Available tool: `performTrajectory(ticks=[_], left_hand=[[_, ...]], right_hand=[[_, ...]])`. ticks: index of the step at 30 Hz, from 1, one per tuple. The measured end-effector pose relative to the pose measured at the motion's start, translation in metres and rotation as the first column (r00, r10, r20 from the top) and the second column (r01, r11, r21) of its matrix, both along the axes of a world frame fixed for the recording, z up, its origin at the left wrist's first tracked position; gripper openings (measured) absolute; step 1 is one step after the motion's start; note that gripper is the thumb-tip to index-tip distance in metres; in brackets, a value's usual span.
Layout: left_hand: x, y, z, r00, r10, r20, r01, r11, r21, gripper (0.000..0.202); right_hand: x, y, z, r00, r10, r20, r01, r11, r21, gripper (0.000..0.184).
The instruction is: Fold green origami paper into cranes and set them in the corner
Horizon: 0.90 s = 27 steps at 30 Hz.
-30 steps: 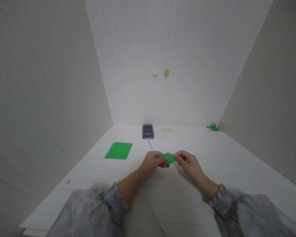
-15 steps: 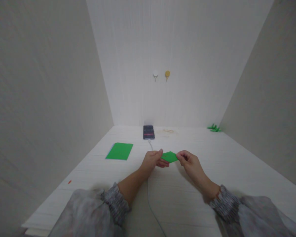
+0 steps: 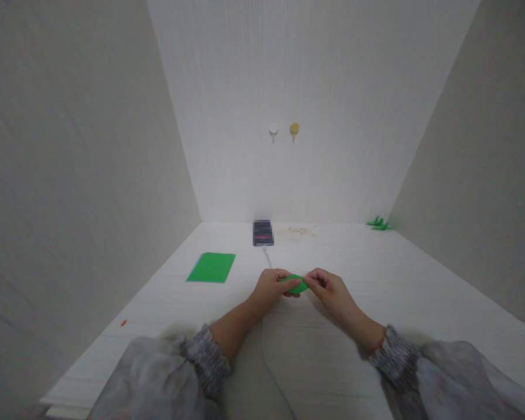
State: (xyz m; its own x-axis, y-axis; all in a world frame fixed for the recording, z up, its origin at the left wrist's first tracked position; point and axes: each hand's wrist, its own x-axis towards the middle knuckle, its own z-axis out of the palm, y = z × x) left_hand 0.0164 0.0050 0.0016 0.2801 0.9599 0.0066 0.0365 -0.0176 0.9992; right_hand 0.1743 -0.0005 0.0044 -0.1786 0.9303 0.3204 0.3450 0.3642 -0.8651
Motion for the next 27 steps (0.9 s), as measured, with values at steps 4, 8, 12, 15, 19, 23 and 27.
performTrajectory(ticks=[4, 8, 12, 15, 19, 23, 27], left_hand=[[0.0, -0.001, 0.003, 1.0, 0.014, 0.006, -0.014, 1.0, 0.0, 0.031], [-0.002, 0.0, 0.005, 1.0, 0.022, 0.005, -0.022, 0.999, 0.027, 0.029], [-0.004, 0.0, 0.005, 0.998, 0.057, -0.005, -0.057, 0.998, 0.038, 0.027], [-0.005, 0.001, 0.004, 0.998, 0.067, 0.005, -0.067, 0.997, 0.033, 0.026], [-0.009, 0.002, 0.001, 0.995, 0.097, 0.015, -0.098, 0.995, 0.036, 0.024], [-0.013, 0.004, -0.001, 0.99, 0.137, 0.032, -0.137, 0.99, 0.021, 0.024], [-0.011, 0.003, 0.001, 0.993, 0.113, 0.029, -0.114, 0.993, 0.028, 0.025]], right_hand=[[0.0, 0.0, 0.001, 1.0, 0.006, -0.022, -0.007, 1.0, -0.009, 0.018], [0.001, 0.001, 0.001, 0.999, -0.012, -0.045, 0.01, 0.999, -0.041, 0.018], [0.001, 0.003, 0.0, 0.998, -0.035, -0.061, 0.03, 0.997, -0.071, 0.018], [0.001, 0.006, -0.002, 0.996, -0.052, -0.077, 0.046, 0.996, -0.076, 0.019], [0.007, 0.014, -0.009, 0.987, -0.141, -0.077, 0.135, 0.988, -0.073, 0.019], [0.01, 0.016, -0.011, 0.98, -0.178, -0.095, 0.171, 0.982, -0.074, 0.019], [0.005, 0.009, -0.006, 0.987, -0.084, -0.137, 0.067, 0.991, -0.118, 0.028]])
